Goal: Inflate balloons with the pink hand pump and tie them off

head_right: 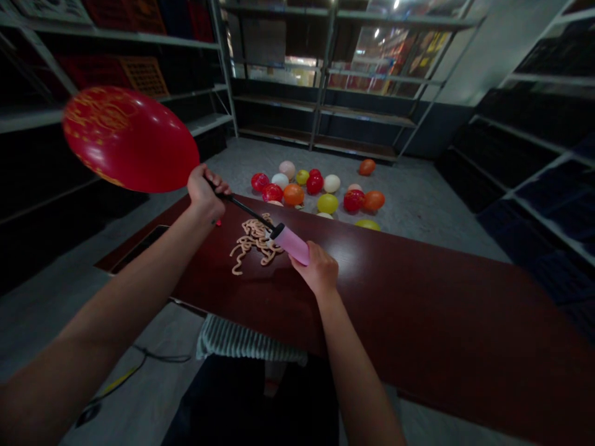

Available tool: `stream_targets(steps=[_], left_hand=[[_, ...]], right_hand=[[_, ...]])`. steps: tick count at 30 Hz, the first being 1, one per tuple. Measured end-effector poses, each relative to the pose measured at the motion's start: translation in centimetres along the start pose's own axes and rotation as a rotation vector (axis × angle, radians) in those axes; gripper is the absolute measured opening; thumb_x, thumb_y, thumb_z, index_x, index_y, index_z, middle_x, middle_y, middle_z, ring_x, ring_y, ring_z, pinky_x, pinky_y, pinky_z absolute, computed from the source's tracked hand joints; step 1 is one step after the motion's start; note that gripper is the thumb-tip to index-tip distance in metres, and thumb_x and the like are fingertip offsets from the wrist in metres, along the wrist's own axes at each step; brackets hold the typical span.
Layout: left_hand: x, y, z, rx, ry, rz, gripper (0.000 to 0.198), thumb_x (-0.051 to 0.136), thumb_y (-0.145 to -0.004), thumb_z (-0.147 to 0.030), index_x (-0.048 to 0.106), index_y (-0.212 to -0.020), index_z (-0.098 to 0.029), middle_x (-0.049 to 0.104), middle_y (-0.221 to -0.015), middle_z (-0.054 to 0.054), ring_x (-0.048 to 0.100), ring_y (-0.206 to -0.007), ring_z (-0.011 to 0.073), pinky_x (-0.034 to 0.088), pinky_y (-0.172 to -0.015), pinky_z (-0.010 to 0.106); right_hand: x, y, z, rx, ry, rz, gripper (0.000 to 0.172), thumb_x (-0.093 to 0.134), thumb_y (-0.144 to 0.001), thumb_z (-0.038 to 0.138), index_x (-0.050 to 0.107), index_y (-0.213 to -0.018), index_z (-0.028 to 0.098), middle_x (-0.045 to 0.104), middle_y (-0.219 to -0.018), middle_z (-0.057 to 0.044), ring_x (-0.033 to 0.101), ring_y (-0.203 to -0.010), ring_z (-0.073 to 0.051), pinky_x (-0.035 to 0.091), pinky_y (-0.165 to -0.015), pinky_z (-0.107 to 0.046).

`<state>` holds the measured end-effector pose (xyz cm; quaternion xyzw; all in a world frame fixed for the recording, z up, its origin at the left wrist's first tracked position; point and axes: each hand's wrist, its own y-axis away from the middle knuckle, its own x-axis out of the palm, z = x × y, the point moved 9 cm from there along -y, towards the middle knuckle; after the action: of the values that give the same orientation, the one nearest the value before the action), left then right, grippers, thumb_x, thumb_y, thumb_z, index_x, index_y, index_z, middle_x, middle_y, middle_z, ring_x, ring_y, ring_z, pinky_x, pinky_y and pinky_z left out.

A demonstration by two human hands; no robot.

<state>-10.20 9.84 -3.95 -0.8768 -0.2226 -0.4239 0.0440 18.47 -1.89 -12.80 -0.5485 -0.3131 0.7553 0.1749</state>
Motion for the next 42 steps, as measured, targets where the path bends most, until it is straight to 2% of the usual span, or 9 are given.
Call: stream_targets(steps=[4,12,14,16,20,27,31,36,42], left_hand=[[2.1,0.3,3.2,-0.006,-0.021,0.014,0.043,0.049,-0.097,-0.030,0.030,-0.060,-0.020,0.031,-0.044,-0.005,0.026,-0.031,0.0076,0.023,-0.036,0.023],[4.9,4.3,13.0,-0.122,-0.147,0.141,0.044,0.049,-0.096,-0.025,0.030,-0.057,-0.020,0.030,-0.042,-0.005,0.024,-0.029,0.0067,0.019,-0.035,0.023],[5.5,5.0,14.3,-0.120,-0.153,0.165,0.044,0.048,-0.096,-0.023,0.031,-0.056,-0.020,0.031,-0.041,-0.005,0.025,-0.029,0.0072,0.018,-0.034,0.023],[5.9,5.4,14.6,-0.124,-0.156,0.179,0.044,0.047,-0.096,-0.022,0.031,-0.056,-0.021,0.031,-0.040,-0.005,0.025,-0.028,0.0075,0.018,-0.034,0.023],[5.5,5.5,13.5,-0.151,-0.144,0.182,0.044,0.047,-0.096,-0.023,0.030,-0.056,-0.021,0.031,-0.040,-0.005,0.025,-0.028,0.0076,0.019,-0.034,0.024],[1.2,5.6,11.0,-0.207,-0.085,0.068,0.040,0.042,-0.095,-0.020,0.029,-0.057,-0.020,0.029,-0.043,-0.005,0.025,-0.030,0.0081,0.022,-0.036,0.023],[-0.4,4.9,9.5,-0.218,-0.045,0.027,0.037,0.044,-0.092,-0.019,0.029,-0.058,-0.021,0.029,-0.045,-0.006,0.025,-0.031,0.0086,0.023,-0.037,0.024],[-1.9,3.6,6.6,-0.192,-0.040,0.001,0.035,0.044,-0.090,-0.018,0.029,-0.059,-0.021,0.030,-0.045,-0.006,0.026,-0.032,0.0082,0.023,-0.037,0.023],[-3.0,1.9,2.4,-0.161,-0.041,-0.021,0.032,0.045,-0.087,-0.016,0.028,-0.060,-0.021,0.029,-0.046,-0.006,0.025,-0.032,0.0081,0.022,-0.037,0.022]], right_hand=[[0.2,-0.1,-1.3,0.098,-0.034,0.021,0.039,0.073,-0.083,0.048,0.069,-0.107,0.017,0.077,-0.088,-0.008,0.071,-0.076,-0.022,0.043,-0.064,-0.029],[0.8,-0.5,-2.4,0.225,-0.061,0.048,0.039,0.071,-0.082,0.051,0.067,-0.103,0.019,0.076,-0.084,-0.006,0.071,-0.073,-0.022,0.039,-0.060,-0.028],[0.9,-0.4,-2.8,0.262,-0.052,0.043,0.040,0.070,-0.083,0.053,0.066,-0.104,0.019,0.076,-0.085,-0.006,0.071,-0.072,-0.022,0.038,-0.059,-0.028],[0.9,-0.3,-3.1,0.282,-0.054,0.035,0.041,0.069,-0.083,0.054,0.066,-0.105,0.020,0.076,-0.086,-0.006,0.071,-0.073,-0.022,0.038,-0.059,-0.028],[0.8,-0.4,-2.5,0.235,-0.082,0.039,0.040,0.071,-0.083,0.053,0.067,-0.106,0.020,0.076,-0.089,-0.005,0.071,-0.076,-0.021,0.038,-0.061,-0.028],[0.1,-0.5,-0.4,0.060,-0.031,0.064,0.037,0.072,-0.083,0.052,0.069,-0.103,0.021,0.076,-0.085,-0.004,0.070,-0.074,-0.020,0.036,-0.061,-0.028],[0.1,-0.2,0.2,-0.003,0.026,0.054,0.039,0.074,-0.082,0.051,0.070,-0.105,0.020,0.077,-0.088,-0.004,0.070,-0.075,-0.020,0.036,-0.061,-0.029],[0.1,0.2,0.8,-0.055,0.054,0.046,0.046,0.072,-0.083,0.055,0.070,-0.109,0.017,0.077,-0.090,-0.006,0.070,-0.074,-0.020,0.039,-0.063,-0.029],[-0.3,0.3,1.7,-0.117,0.067,0.035,0.037,0.072,-0.084,0.050,0.070,-0.103,0.018,0.075,-0.084,-0.005,0.068,-0.071,-0.019,0.039,-0.063,-0.028]])
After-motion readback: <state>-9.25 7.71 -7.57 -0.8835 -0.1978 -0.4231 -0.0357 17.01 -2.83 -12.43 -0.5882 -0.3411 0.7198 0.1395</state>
